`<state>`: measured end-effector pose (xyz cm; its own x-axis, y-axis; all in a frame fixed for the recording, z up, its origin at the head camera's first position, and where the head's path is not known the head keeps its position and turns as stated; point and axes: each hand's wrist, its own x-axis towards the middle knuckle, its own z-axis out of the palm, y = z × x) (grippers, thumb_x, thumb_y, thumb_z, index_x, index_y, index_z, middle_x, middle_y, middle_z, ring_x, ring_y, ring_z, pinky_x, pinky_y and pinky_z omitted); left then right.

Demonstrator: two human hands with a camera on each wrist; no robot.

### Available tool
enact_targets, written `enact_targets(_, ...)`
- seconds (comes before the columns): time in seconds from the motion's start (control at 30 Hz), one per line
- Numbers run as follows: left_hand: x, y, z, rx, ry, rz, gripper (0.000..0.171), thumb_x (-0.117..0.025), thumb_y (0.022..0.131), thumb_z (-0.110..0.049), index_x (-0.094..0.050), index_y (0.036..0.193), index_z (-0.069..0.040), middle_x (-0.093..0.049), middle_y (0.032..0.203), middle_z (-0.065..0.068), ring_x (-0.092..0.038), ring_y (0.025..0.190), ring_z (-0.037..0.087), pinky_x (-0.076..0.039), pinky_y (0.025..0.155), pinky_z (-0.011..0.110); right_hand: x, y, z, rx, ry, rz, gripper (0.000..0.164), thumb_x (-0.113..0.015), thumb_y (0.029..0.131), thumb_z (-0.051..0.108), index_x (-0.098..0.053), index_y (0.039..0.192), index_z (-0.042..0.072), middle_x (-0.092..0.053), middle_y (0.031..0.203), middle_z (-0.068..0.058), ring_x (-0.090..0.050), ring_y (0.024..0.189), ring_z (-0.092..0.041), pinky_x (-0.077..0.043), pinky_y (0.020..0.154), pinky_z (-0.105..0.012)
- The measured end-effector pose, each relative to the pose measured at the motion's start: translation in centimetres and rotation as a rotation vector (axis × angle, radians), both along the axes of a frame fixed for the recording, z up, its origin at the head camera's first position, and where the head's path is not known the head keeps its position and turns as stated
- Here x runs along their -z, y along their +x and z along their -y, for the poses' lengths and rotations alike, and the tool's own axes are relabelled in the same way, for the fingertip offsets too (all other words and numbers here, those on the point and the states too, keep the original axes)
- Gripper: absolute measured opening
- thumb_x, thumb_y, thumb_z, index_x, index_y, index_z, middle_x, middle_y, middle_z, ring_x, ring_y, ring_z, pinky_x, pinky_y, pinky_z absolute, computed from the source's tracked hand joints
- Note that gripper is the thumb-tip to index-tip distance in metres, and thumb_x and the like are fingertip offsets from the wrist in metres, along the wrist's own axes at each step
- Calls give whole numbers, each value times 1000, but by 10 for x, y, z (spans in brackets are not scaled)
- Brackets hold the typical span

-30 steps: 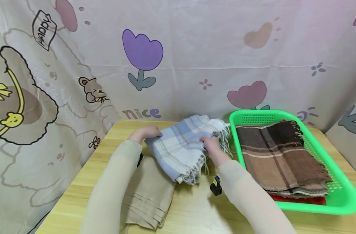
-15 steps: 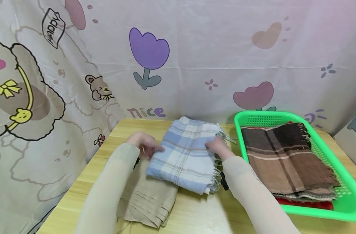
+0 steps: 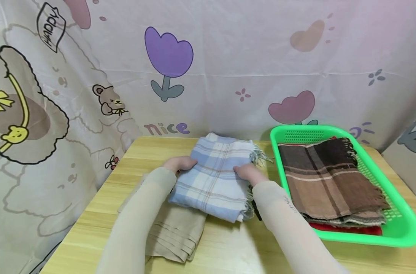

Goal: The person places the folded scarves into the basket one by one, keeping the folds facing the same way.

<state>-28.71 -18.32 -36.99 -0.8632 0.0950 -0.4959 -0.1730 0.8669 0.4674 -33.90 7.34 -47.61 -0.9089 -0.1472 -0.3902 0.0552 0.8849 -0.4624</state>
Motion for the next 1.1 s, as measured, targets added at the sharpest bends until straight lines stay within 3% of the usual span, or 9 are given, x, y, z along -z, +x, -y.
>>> enact_targets(0.03,2,1,-1,17,-2,10,55,-27,101,-33,-31,141,6,-41,140,22,-47,120,29,-41,100,40,19,-15,-3,49,-76,5,82,-27,94,61,-37,138,-7,-33,145,-28,-37,131,-42,-36,104,-50)
enact_targets(0.13,2,2,0,28,-4,35,53,-26,101,-31,-33,139,5,-44,136,21,-50,116,29,-45,95,39,41,-30,-6,192,-320,-18,78,-34,94,55,-33,139,-9,-33,145,-27,-38,130,-41,-39,102,-49)
enact_targets(0.3,-5,1,8,-12,55,109,37,-31,97,-29,-48,110,1,-57,90,11,-56,75,19,-50,63,29,37,-34,1,343,-472,-94,86,-43,91,58,-27,141,-11,-31,145,-27,-39,129,-38,-37,105,-45)
enact_targets(0.4,-3,-1,10,-76,160,197,32,-32,98,-29,-46,108,-1,-57,84,6,-57,72,17,-52,63,28,27,-25,5,359,-449,-97,89,-39,91,62,-26,141,-11,-32,145,-29,-39,129,-39,-36,105,-45)
enact_targets(0.5,2,-1,10,-138,233,217,38,-30,99,-29,-44,117,1,-58,92,8,-59,78,17,-54,71,30,-4,6,9,357,-432,-7,84,-32,95,57,-22,143,-10,-28,147,-28,-33,134,-39,-32,109,-45)
enact_targets(0.57,4,0,7,-153,242,186,41,-29,100,-30,-42,124,1,-57,100,9,-59,83,17,-53,76,31,-29,28,13,353,-411,21,76,-30,98,50,-23,141,-12,-30,145,-29,-35,133,-39,-32,109,-45)
enact_targets(0.67,3,1,5,-105,180,97,41,-29,100,-28,-42,124,3,-54,101,10,-57,80,15,-51,73,28,-63,54,18,365,-415,18,65,-30,100,36,-25,139,-16,-33,142,-31,-38,130,-39,-30,111,-44)
enact_targets(0.87,-13,-7,7,-17,140,33,41,-27,102,-27,-41,123,5,-54,99,11,-56,78,15,-51,71,28,-86,52,22,390,-461,-49,63,-37,99,34,-30,136,-16,-39,138,-31,-44,124,-38,-34,108,-42)
enact_targets(1.1,-26,-4,5,-17,117,33,45,-26,102,-30,-42,125,6,-55,101,11,-56,81,16,-50,72,27,-100,54,22,339,-432,-77,62,-36,100,35,-31,136,-15,-40,139,-30,-44,125,-37,-35,107,-43)
